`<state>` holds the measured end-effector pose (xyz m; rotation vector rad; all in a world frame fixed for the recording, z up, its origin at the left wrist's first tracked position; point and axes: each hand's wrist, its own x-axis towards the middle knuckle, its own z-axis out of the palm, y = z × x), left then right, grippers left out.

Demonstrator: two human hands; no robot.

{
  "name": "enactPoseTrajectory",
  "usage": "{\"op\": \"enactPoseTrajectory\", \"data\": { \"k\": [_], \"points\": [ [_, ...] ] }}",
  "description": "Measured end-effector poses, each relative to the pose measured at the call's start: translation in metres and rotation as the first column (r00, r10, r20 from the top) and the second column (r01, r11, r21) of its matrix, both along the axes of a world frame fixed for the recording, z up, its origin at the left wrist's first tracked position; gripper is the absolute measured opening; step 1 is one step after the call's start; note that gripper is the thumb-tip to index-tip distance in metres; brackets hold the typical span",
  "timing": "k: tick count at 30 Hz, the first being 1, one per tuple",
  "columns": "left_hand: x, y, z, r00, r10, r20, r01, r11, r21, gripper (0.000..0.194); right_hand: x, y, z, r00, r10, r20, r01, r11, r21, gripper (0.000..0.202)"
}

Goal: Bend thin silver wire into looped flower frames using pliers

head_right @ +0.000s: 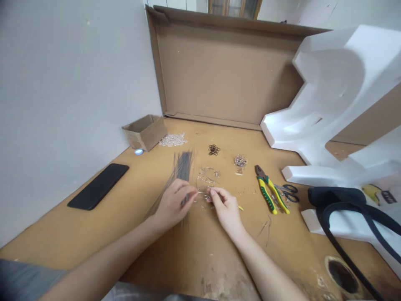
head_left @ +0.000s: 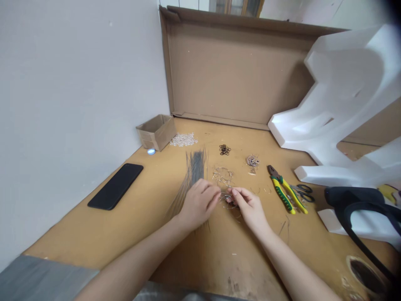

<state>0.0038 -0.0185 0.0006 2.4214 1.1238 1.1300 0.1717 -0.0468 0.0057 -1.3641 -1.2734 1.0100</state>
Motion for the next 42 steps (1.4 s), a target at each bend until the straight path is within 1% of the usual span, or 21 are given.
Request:
{"op": "enactPoseTrajectory", "data": {
  "k": [2, 3, 5, 8, 11, 15, 19, 22, 25, 29, 33, 34, 36, 38, 40, 42],
  "points": [
    [0.001, -0.003, 0.002, 0.977, -0.016, -0.213, 0.042, 0.992, 0.116, 0.015, 0.000, 0.000, -0.004, 1.000, 0.000, 0.030, 0.000, 1.000, 0.015, 0.031],
    [0.002, -0.004, 0.002, 0.956, -0.009, -0.293, 0.052, 0.989, 0.141, 0.016, -0.001, 0.000, -0.006, 0.999, 0.004, 0.044, -0.005, 1.000, 0.021, 0.031],
    [0.006, -0.005, 0.001, 0.914, 0.019, -0.406, 0.050, 0.986, 0.160, 0.015, -0.001, 0.001, -0.011, 0.997, 0.004, 0.071, -0.006, 0.999, 0.038, 0.031],
    [0.010, -0.006, -0.001, 0.868, 0.057, -0.493, 0.033, 0.985, 0.171, 0.010, -0.002, 0.000, -0.015, 0.995, -0.003, 0.098, -0.002, 0.999, 0.053, 0.031],
    [0.011, -0.008, -0.003, 0.852, 0.093, -0.515, 0.009, 0.981, 0.193, 0.009, -0.004, -0.001, -0.013, 0.991, 0.009, 0.134, -0.017, 0.998, 0.053, 0.029],
    [0.010, -0.009, -0.001, 0.861, 0.091, -0.501, 0.020, 0.977, 0.213, 0.006, -0.005, -0.002, -0.010, 0.986, 0.013, 0.166, -0.024, 0.998, 0.066, 0.027],
    [0.009, -0.009, 0.000, 0.895, 0.060, -0.442, 0.046, 0.973, 0.225, 0.007, -0.002, -0.001, -0.008, 0.991, 0.009, 0.136, -0.017, 0.998, 0.056, 0.027],
    [0.007, -0.006, 0.001, 0.927, 0.046, -0.372, 0.029, 0.980, 0.195, 0.009, -0.001, -0.001, -0.005, 0.998, 0.014, 0.069, -0.017, 0.999, 0.045, 0.029],
    [0.005, -0.003, 0.004, 0.948, 0.042, -0.314, 0.004, 0.989, 0.145, 0.008, -0.001, 0.000, -0.001, 0.999, 0.033, -0.033, -0.032, 0.999, 0.031, 0.031],
    [0.003, -0.001, 0.003, 0.966, 0.016, -0.259, 0.014, 0.994, 0.113, 0.008, -0.001, 0.001, 0.003, 0.991, 0.048, -0.121, -0.045, 0.999, 0.025, 0.028],
    [0.003, -0.001, -0.003, 0.996, 0.022, -0.085, -0.016, 0.997, 0.072, 0.010, 0.000, 0.001, 0.001, 0.977, 0.060, -0.203, -0.056, 0.998, 0.025, 0.025],
    [0.003, 0.000, -0.004, 0.998, 0.018, -0.062, -0.014, 0.998, 0.065, 0.010, 0.001, 0.001, 0.000, 0.972, 0.052, -0.229, -0.048, 0.999, 0.023, 0.025],
    [0.001, 0.002, -0.004, 0.997, -0.026, -0.071, 0.031, 0.998, 0.059, 0.011, 0.002, 0.002, -0.002, 0.960, 0.034, -0.278, -0.027, 0.999, 0.027, 0.023],
    [-0.002, 0.005, -0.003, 0.991, -0.098, -0.096, 0.103, 0.994, 0.041, 0.016, 0.003, 0.003, -0.003, 0.948, 0.026, -0.316, -0.013, 0.999, 0.043, 0.022],
    [-0.005, 0.008, -0.001, 0.986, -0.145, -0.076, 0.146, 0.989, 0.006, 0.024, 0.004, 0.004, -0.003, 0.944, 0.030, -0.330, -0.010, 0.998, 0.063, 0.020],
    [-0.008, 0.009, 0.001, 0.986, -0.164, -0.034, 0.163, 0.986, -0.033, 0.029, 0.005, 0.004, -0.002, 0.948, 0.032, -0.318, -0.009, 0.997, 0.073, 0.020]
  ]
}}
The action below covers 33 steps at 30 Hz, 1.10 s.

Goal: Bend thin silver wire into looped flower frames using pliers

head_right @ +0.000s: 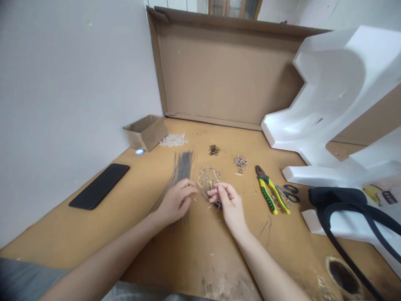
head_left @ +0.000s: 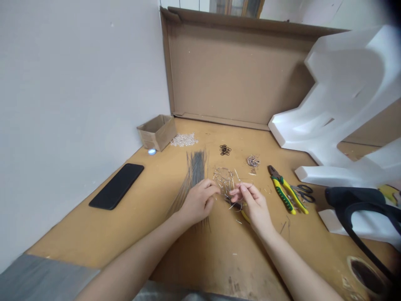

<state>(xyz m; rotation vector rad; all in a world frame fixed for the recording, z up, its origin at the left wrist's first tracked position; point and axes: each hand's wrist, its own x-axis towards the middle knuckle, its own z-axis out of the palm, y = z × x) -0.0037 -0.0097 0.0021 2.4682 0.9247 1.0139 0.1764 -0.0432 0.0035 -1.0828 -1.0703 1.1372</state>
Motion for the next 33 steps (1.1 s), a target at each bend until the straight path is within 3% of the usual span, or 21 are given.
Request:
{"op": "enactPoseTrajectory", "data": {
  "k": [4, 8, 12, 15, 17, 19, 21, 24, 29, 33],
  "points": [
    [0.003, -0.002, 0.002, 0.998, 0.060, 0.034, -0.058, 0.997, -0.056, 0.010, -0.004, -0.003, 0.003, 0.996, 0.004, 0.088, -0.003, 1.000, -0.017, 0.022],
    [0.007, -0.006, 0.002, 0.985, 0.171, -0.015, -0.172, 0.983, -0.069, 0.020, -0.008, -0.007, 0.005, 0.984, 0.041, 0.174, -0.042, 0.999, 0.003, 0.024],
    [0.009, -0.006, 0.001, 0.986, 0.138, 0.097, -0.115, 0.970, -0.212, 0.015, -0.007, -0.006, 0.005, 0.986, -0.004, 0.166, 0.005, 1.000, -0.007, 0.025],
    [0.009, -0.003, -0.004, 0.966, 0.142, 0.216, -0.041, 0.910, -0.412, 0.015, -0.005, -0.004, 0.005, 0.991, -0.004, 0.137, 0.007, 1.000, -0.025, 0.026],
    [0.010, -0.001, -0.007, 0.950, 0.167, 0.262, -0.031, 0.889, -0.456, 0.011, -0.005, -0.004, 0.005, 0.990, 0.005, 0.141, -0.002, 1.000, -0.026, 0.027],
    [0.009, 0.000, -0.007, 0.939, 0.225, 0.261, -0.132, 0.935, -0.329, 0.018, -0.005, -0.004, 0.006, 0.988, 0.006, 0.152, -0.002, 1.000, -0.027, 0.027],
    [0.008, -0.001, -0.004, 0.966, 0.202, 0.158, -0.197, 0.979, -0.050, 0.027, -0.006, -0.004, 0.007, 0.988, 0.009, 0.156, -0.004, 0.999, -0.033, 0.027],
    [0.008, -0.005, 0.003, 0.986, 0.156, -0.056, -0.137, 0.957, 0.254, 0.025, -0.007, -0.005, 0.007, 0.988, 0.033, 0.151, -0.026, 0.999, -0.045, 0.027],
    [0.011, -0.010, 0.006, 0.959, 0.225, -0.170, -0.155, 0.925, 0.347, 0.014, -0.011, -0.008, 0.005, 0.987, 0.077, 0.143, -0.067, 0.995, -0.069, 0.026],
    [0.009, -0.011, 0.002, 0.969, 0.217, -0.119, -0.170, 0.933, 0.317, 0.012, -0.012, -0.009, 0.003, 0.980, 0.080, 0.180, -0.065, 0.994, -0.088, 0.029]
  ]
}}
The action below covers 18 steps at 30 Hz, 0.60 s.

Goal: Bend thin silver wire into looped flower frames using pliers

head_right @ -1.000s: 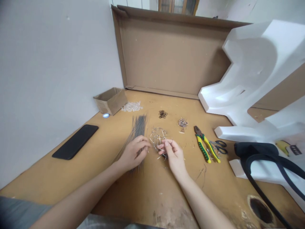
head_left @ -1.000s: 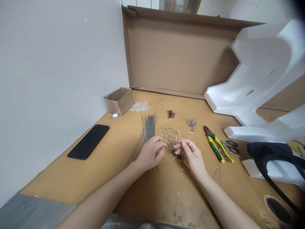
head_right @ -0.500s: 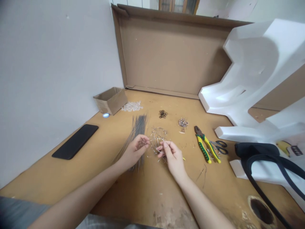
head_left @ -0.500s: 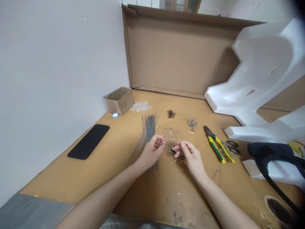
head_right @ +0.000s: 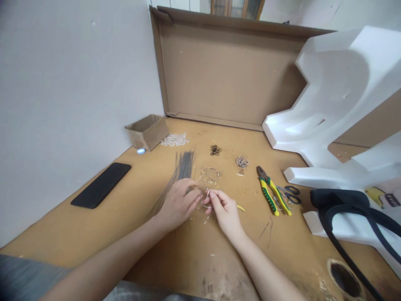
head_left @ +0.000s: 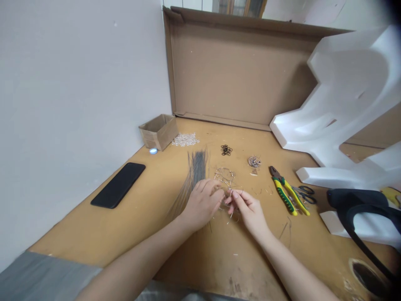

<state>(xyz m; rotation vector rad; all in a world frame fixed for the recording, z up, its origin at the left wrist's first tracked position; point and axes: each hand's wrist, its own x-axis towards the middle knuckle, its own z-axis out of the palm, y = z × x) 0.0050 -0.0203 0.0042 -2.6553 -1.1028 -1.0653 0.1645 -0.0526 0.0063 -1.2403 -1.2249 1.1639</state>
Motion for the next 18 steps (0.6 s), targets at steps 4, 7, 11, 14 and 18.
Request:
{"op": "enactPoseTrajectory", "data": {
  "k": [4, 7, 11, 14, 18],
  "points": [
    [-0.003, 0.001, -0.001, 0.984, -0.046, 0.173, 0.077, 0.982, -0.173, 0.013, 0.000, 0.000, 0.001, 0.999, 0.000, 0.045, -0.001, 1.000, 0.023, 0.031],
    [-0.002, 0.002, -0.003, 0.957, -0.043, 0.287, 0.139, 0.936, -0.323, 0.010, 0.000, -0.001, -0.002, 0.985, 0.040, 0.169, -0.063, 0.989, 0.130, 0.039],
    [0.000, 0.003, -0.004, 0.916, 0.000, 0.401, 0.186, 0.886, -0.426, 0.007, 0.000, 0.000, -0.013, 0.896, 0.010, 0.445, -0.150, 0.948, 0.282, 0.070],
    [0.001, 0.002, -0.003, 0.897, 0.022, 0.441, 0.193, 0.879, -0.437, 0.007, 0.002, 0.000, -0.019, 0.829, -0.059, 0.556, -0.146, 0.937, 0.317, 0.067],
    [0.001, 0.002, -0.001, 0.887, 0.041, 0.459, 0.199, 0.865, -0.461, 0.007, 0.004, -0.002, -0.016, 0.780, -0.103, 0.617, -0.173, 0.912, 0.371, 0.062]
  ]
}}
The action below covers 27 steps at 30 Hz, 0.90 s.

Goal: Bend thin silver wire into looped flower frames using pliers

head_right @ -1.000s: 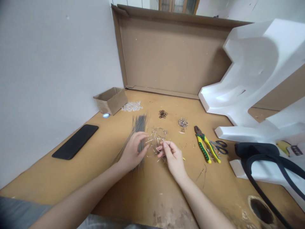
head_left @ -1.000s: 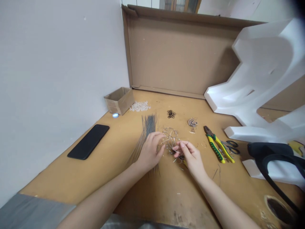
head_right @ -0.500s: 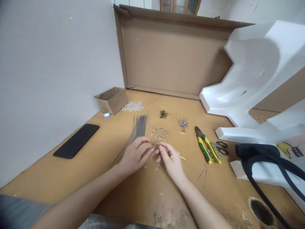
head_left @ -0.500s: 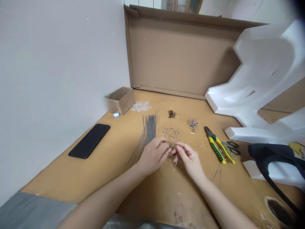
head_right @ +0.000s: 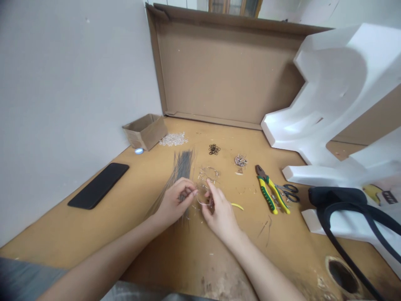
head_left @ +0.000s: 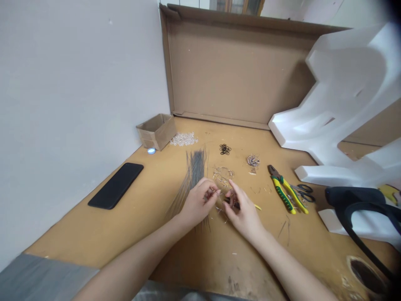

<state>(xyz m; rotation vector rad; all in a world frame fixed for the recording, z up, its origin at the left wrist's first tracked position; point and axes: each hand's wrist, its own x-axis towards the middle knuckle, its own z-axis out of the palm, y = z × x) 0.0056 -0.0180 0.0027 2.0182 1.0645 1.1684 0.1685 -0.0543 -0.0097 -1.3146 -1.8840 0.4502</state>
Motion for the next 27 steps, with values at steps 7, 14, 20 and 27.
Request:
{"op": "enactPoseTrajectory", "data": {
  "k": [7, 14, 20, 27],
  "points": [
    [-0.0012, -0.0014, -0.0032, 0.993, 0.000, 0.121, 0.012, 0.995, -0.096, 0.014, 0.0017, -0.0022, 0.0084, 1.000, 0.028, -0.005, -0.028, 1.000, -0.001, 0.048],
    [-0.0018, -0.0001, -0.0044, 0.971, -0.013, 0.238, 0.050, 0.988, -0.150, 0.017, 0.0044, -0.0016, 0.0057, 0.975, -0.013, -0.222, -0.016, 0.991, -0.131, 0.036],
    [-0.0009, -0.0012, -0.0025, 0.983, -0.077, 0.164, 0.100, 0.986, -0.136, 0.018, 0.0039, 0.0000, 0.0059, 0.966, -0.042, -0.254, 0.004, 0.989, -0.150, 0.030],
    [-0.0008, -0.0014, 0.0002, 0.988, -0.038, 0.147, 0.065, 0.982, -0.180, 0.022, 0.0023, -0.0012, 0.0116, 0.941, -0.074, -0.329, 0.006, 0.979, -0.204, 0.029]
  ]
}}
